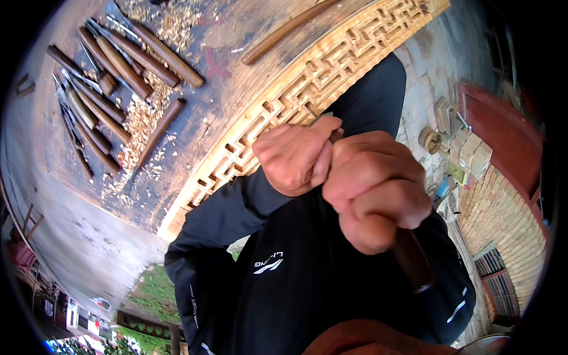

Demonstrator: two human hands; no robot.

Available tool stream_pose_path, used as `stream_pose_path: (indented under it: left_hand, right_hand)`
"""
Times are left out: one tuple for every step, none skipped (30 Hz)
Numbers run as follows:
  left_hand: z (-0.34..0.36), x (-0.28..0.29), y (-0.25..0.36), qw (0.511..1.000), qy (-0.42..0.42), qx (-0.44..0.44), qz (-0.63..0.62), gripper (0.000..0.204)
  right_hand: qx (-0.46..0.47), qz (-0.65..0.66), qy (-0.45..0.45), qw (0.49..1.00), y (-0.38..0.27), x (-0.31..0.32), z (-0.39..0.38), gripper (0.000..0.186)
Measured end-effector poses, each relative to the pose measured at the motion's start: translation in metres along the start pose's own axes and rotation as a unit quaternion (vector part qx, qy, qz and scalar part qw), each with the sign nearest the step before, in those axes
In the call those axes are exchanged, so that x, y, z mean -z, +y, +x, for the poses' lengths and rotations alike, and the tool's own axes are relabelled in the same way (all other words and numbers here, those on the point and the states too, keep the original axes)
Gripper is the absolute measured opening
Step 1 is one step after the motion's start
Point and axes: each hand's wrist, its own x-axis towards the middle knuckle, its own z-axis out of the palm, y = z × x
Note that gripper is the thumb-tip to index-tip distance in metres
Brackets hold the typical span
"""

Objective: The person carves a geometric pattern into a wooden plank using a chisel.

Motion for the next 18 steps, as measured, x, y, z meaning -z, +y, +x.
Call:
stream_pose_path:
  left_hand:
    - [-0.001, -0.001, 0.001, 1.000, 0.009, 0.005, -0.004, 0.028]
    - [0.000, -0.001, 0.003, 1.000, 0.018, 0.010, -0.008, 0.026]
    - [0.001, 0.002, 0.007, 1.000, 0.004, 0.021, 0.006, 0.024]
    - [-0.004, 0.007, 0.009, 0.999, -0.016, 0.024, 0.014, 0.023]
    - [-0.008, 0.009, 0.008, 0.999, -0.036, 0.028, 0.022, 0.023]
    - [-0.009, 0.004, 0.002, 0.999, -0.015, -0.004, 0.028, 0.022]
    - [-0.009, 0.007, 0.004, 0.999, -0.034, -0.009, 0.040, 0.021]
    - [-0.008, 0.011, 0.006, 0.997, -0.052, -0.015, 0.052, 0.021]
    - [-0.008, 0.013, 0.008, 0.995, -0.070, -0.021, 0.065, 0.021]
    - [-0.010, 0.006, 0.003, 0.996, -0.038, -0.046, 0.072, 0.023]
    - [-0.009, 0.006, 0.004, 0.995, -0.051, -0.058, 0.067, 0.025]
    - [-0.005, 0.007, 0.006, 0.994, -0.064, -0.070, 0.061, 0.028]
    - [-0.004, 0.009, 0.006, 0.992, -0.074, -0.084, 0.059, 0.031]
    - [-0.004, 0.010, 0.003, 0.990, -0.090, -0.101, 0.036, 0.042]
    - [-0.003, 0.010, 0.002, 0.989, -0.096, -0.107, 0.031, 0.040]
    - [-0.001, 0.008, 0.002, 0.988, -0.103, -0.114, 0.025, 0.038]
    - [0.000, 0.007, 0.002, 0.986, -0.110, -0.121, 0.019, 0.037]
    - [-0.001, 0.007, 0.001, 0.985, -0.115, -0.129, 0.018, 0.040]
  right_hand:
    - [0.015, -0.002, 0.014, 1.000, 0.004, -0.005, 0.000, 0.052]
    - [0.029, -0.009, 0.022, 0.999, 0.003, -0.010, -0.002, 0.053]
    - [0.039, -0.018, 0.024, 0.999, 0.000, -0.013, -0.003, 0.054]
    - [0.044, -0.026, 0.025, 0.998, -0.004, -0.016, -0.009, 0.055]
    - [0.044, -0.036, 0.013, 0.998, -0.007, -0.013, -0.012, 0.057]
    - [0.049, -0.045, -0.003, 0.998, -0.009, -0.009, -0.014, 0.058]
    - [0.050, -0.054, -0.018, 0.997, -0.012, -0.005, -0.017, 0.060]
    - [0.042, -0.061, -0.023, 0.997, -0.018, -0.004, -0.024, 0.060]
    - [0.033, -0.066, -0.028, 0.997, -0.022, -0.004, -0.028, 0.061]
    - [0.043, -0.084, -0.025, 0.995, -0.022, -0.003, -0.032, 0.062]
    - [0.036, -0.089, -0.021, 0.995, -0.025, -0.002, -0.035, 0.062]
    - [0.029, -0.094, -0.018, 0.995, -0.031, -0.001, -0.039, 0.061]
    - [0.026, -0.096, -0.016, 0.995, -0.036, 0.000, -0.042, 0.061]
    - [0.020, -0.091, -0.006, 0.996, -0.040, 0.002, -0.045, 0.059]
    - [0.025, -0.078, -0.012, 0.997, -0.040, 0.008, -0.046, 0.059]
    - [0.030, -0.066, -0.016, 0.997, -0.040, 0.017, -0.044, 0.058]
    - [0.035, -0.054, -0.021, 0.998, -0.038, 0.022, -0.042, 0.058]
    - [0.035, -0.029, -0.003, 0.999, -0.035, 0.022, -0.043, 0.057]
